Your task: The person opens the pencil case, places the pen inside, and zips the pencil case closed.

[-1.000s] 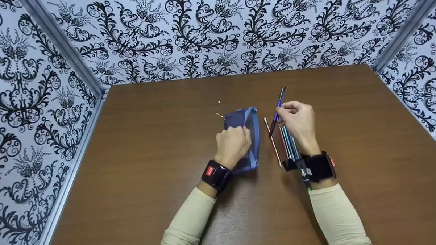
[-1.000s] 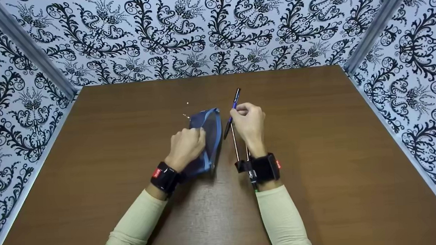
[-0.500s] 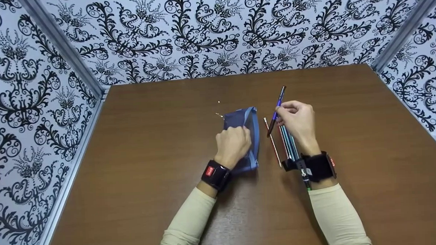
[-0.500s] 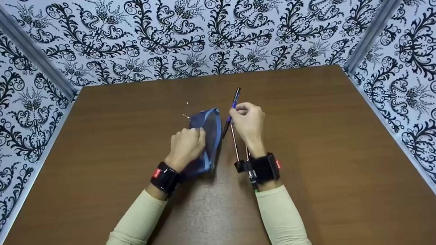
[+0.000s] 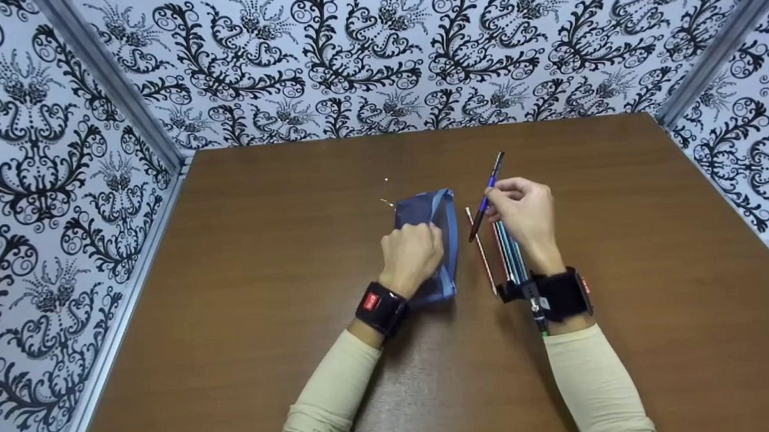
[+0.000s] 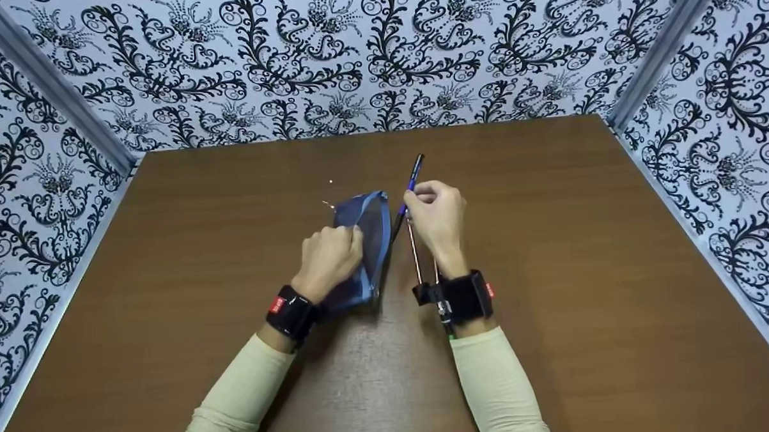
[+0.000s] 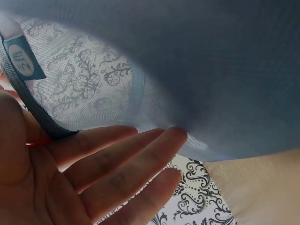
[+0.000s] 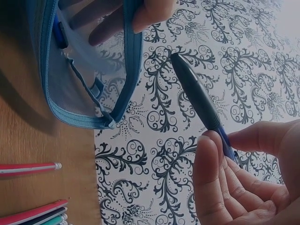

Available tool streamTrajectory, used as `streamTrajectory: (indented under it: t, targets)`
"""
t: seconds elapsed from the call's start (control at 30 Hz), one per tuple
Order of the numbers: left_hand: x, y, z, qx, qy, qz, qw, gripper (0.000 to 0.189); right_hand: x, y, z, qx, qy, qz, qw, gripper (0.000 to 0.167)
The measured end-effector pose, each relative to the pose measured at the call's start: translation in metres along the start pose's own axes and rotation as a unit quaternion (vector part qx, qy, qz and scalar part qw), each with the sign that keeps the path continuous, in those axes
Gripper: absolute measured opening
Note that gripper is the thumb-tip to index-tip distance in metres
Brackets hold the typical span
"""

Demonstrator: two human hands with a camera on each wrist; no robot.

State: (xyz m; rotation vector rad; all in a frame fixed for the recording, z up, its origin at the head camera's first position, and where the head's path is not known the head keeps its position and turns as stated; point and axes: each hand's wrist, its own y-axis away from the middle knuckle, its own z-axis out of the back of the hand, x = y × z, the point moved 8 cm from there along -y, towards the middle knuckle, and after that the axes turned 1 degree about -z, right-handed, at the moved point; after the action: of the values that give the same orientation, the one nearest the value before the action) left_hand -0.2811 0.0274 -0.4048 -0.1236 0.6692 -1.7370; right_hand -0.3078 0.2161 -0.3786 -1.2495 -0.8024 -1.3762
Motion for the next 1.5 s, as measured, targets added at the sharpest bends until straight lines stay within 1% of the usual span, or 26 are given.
streamTrajectory:
  t: [0.27,0.5,0.83,0.97,1.13,1.5]
  targets:
    - [0.001,-0.001,-0.003,0.016,0.004,0.004,0.9999,0.043,0.004,0.002,-0.002,-0.003,0.012,0.013,0.9998,0.017]
    - [0.001,-0.001,-0.003,0.022,0.001,0.007,0.9997,0.043,0.004,0.002,-0.004,-0.002,0.010,0.014,0.9998,0.016]
    - [0.001,-0.001,-0.002,0.009,0.001,0.006,0.9999,0.044,0.005,0.004,-0.008,0.006,0.000,0.019,0.9998,0.016]
    - [0.001,-0.001,-0.003,0.014,0.003,0.006,0.9999,0.045,0.004,0.005,-0.010,0.010,-0.005,0.014,0.9998,0.016]
    - [0.001,-0.001,-0.003,0.013,0.001,0.006,0.9999,0.044,0.004,0.006,-0.013,0.010,-0.012,0.015,0.9998,0.015]
    - [0.001,-0.001,-0.003,0.020,0.005,0.008,0.9997,0.044,0.002,0.007,-0.018,0.020,-0.001,0.007,0.9998,0.015]
